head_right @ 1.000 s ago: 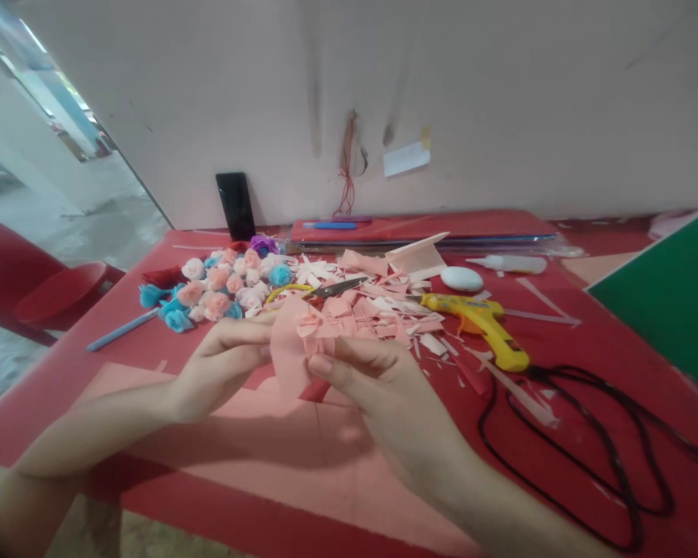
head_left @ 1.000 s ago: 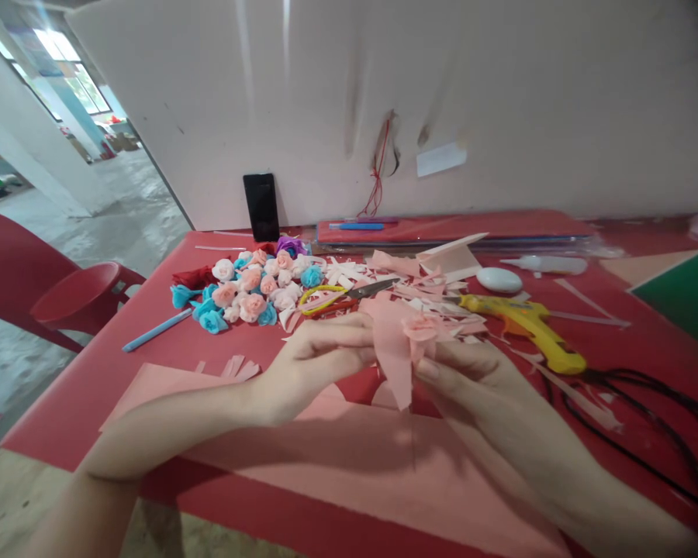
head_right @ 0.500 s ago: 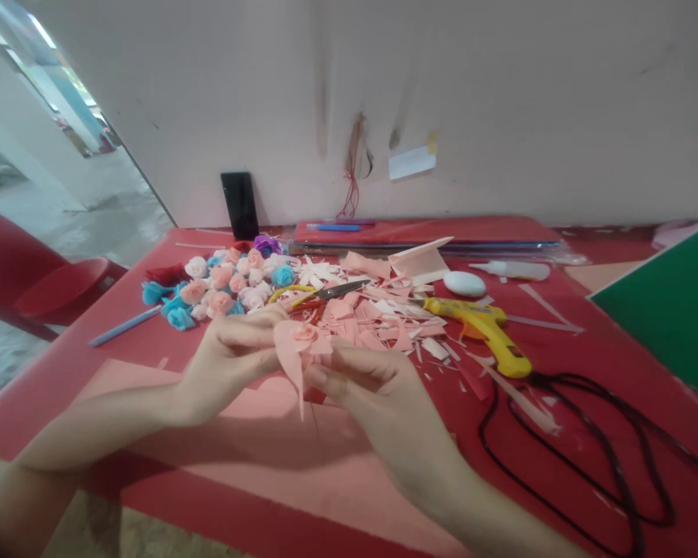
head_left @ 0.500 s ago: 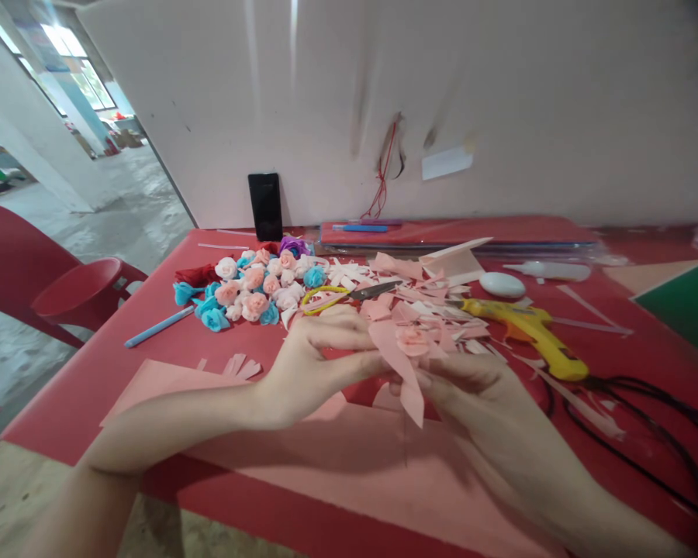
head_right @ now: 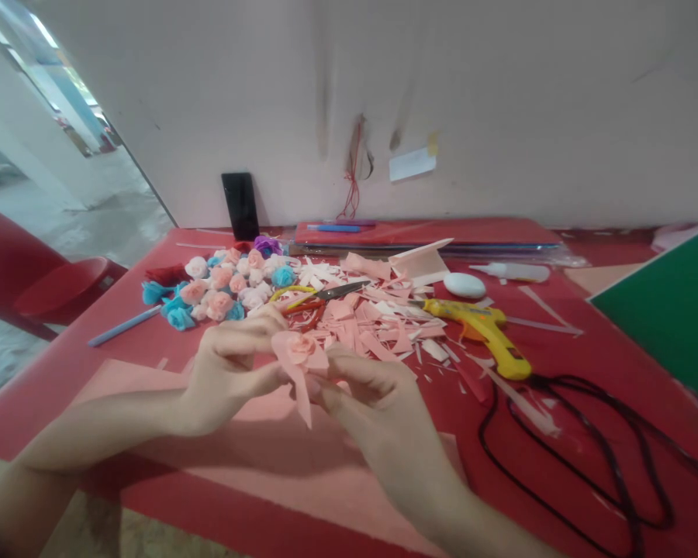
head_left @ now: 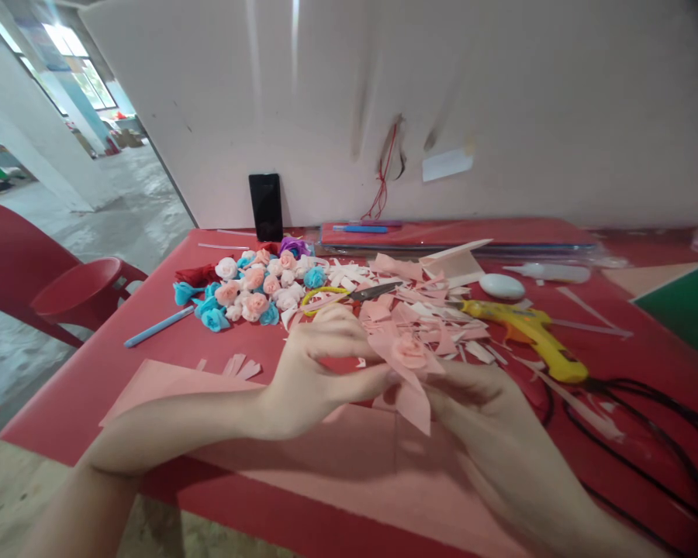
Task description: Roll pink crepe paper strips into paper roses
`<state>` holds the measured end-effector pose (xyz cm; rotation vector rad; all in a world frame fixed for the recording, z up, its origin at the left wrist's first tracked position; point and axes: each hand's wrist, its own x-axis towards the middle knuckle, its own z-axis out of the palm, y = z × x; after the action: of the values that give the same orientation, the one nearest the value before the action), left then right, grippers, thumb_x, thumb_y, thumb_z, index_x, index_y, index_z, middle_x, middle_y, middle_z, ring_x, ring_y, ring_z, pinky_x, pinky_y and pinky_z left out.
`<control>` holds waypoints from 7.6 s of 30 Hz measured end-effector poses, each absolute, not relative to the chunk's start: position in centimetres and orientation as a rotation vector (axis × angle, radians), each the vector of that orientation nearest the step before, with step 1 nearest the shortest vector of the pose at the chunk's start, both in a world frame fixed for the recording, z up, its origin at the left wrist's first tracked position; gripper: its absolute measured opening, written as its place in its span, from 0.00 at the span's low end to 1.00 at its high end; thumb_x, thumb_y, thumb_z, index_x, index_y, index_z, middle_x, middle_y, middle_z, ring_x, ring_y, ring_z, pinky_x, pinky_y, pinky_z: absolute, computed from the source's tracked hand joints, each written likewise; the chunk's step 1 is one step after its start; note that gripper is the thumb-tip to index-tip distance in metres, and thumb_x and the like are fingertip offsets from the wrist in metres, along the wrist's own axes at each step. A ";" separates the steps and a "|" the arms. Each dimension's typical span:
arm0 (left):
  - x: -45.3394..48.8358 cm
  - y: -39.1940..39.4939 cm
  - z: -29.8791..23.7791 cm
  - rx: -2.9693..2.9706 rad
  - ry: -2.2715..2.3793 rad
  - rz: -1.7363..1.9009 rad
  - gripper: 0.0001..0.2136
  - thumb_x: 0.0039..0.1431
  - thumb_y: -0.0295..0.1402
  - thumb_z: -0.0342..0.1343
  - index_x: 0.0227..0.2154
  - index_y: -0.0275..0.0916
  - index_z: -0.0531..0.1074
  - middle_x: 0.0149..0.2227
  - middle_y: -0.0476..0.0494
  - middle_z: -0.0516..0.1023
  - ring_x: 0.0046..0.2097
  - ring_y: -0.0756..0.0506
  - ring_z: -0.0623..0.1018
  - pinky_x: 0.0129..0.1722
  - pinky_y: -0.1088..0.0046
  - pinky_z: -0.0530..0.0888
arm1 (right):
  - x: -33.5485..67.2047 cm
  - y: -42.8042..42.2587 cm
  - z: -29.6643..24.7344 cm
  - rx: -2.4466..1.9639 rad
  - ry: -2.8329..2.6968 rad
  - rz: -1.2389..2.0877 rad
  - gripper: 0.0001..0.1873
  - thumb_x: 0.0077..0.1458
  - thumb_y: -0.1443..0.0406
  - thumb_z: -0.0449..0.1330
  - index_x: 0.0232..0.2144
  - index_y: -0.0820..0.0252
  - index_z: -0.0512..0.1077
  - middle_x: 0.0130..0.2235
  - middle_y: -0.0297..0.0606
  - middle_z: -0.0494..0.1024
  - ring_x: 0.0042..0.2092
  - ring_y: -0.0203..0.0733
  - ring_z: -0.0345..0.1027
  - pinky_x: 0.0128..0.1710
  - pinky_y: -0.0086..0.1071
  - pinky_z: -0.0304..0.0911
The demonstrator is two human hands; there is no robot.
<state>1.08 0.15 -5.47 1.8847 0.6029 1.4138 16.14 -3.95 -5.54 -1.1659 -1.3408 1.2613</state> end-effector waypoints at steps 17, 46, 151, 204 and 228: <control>1.4 0.3 -6.0 1.980 0.600 1.578 0.10 0.49 0.27 0.57 0.15 0.37 0.67 0.16 0.51 0.67 0.24 0.52 0.62 0.29 0.70 0.64 | 15.6 -4.3 -5.1 -1.103 -1.566 0.760 0.13 0.45 0.65 0.61 0.14 0.53 0.63 0.19 0.30 0.66 0.22 0.38 0.62 0.20 0.30 0.60; -0.1 1.2 -3.5 2.578 0.471 1.835 0.04 0.52 0.31 0.60 0.29 0.37 0.70 0.24 0.50 0.76 0.28 0.51 0.73 0.33 0.70 0.71 | 16.1 -3.6 -5.0 -0.986 -1.376 1.197 0.07 0.45 0.57 0.65 0.19 0.48 0.79 0.21 0.32 0.78 0.23 0.37 0.70 0.32 0.31 0.71; 0.5 0.2 -4.8 2.449 0.281 1.421 0.08 0.43 0.21 0.50 0.28 0.37 0.63 0.28 0.48 0.65 0.31 0.51 0.68 0.34 0.68 0.69 | 15.7 -5.2 -5.1 -0.900 -1.912 0.022 0.12 0.56 0.73 0.53 0.22 0.58 0.68 0.22 0.31 0.75 0.28 0.37 0.68 0.27 0.34 0.65; 0.3 1.7 -4.5 2.383 0.292 1.394 0.05 0.49 0.26 0.54 0.28 0.40 0.63 0.27 0.49 0.66 0.30 0.49 0.70 0.33 0.67 0.69 | 16.8 -2.8 -4.0 -0.999 -1.536 1.231 0.05 0.43 0.69 0.61 0.19 0.54 0.75 0.24 0.30 0.78 0.25 0.35 0.70 0.21 0.25 0.63; -0.2 1.9 -4.5 2.441 0.168 1.264 0.13 0.45 0.22 0.50 0.36 0.40 0.64 0.32 0.46 0.68 0.35 0.47 0.70 0.36 0.65 0.71 | 17.2 -2.6 -4.1 -1.006 -1.572 1.287 0.04 0.44 0.66 0.64 0.21 0.53 0.79 0.27 0.34 0.80 0.31 0.39 0.74 0.31 0.29 0.69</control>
<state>-0.24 1.89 -4.47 2.4409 0.1675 1.2645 17.22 -2.63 -4.07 -1.0063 -1.5724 1.2867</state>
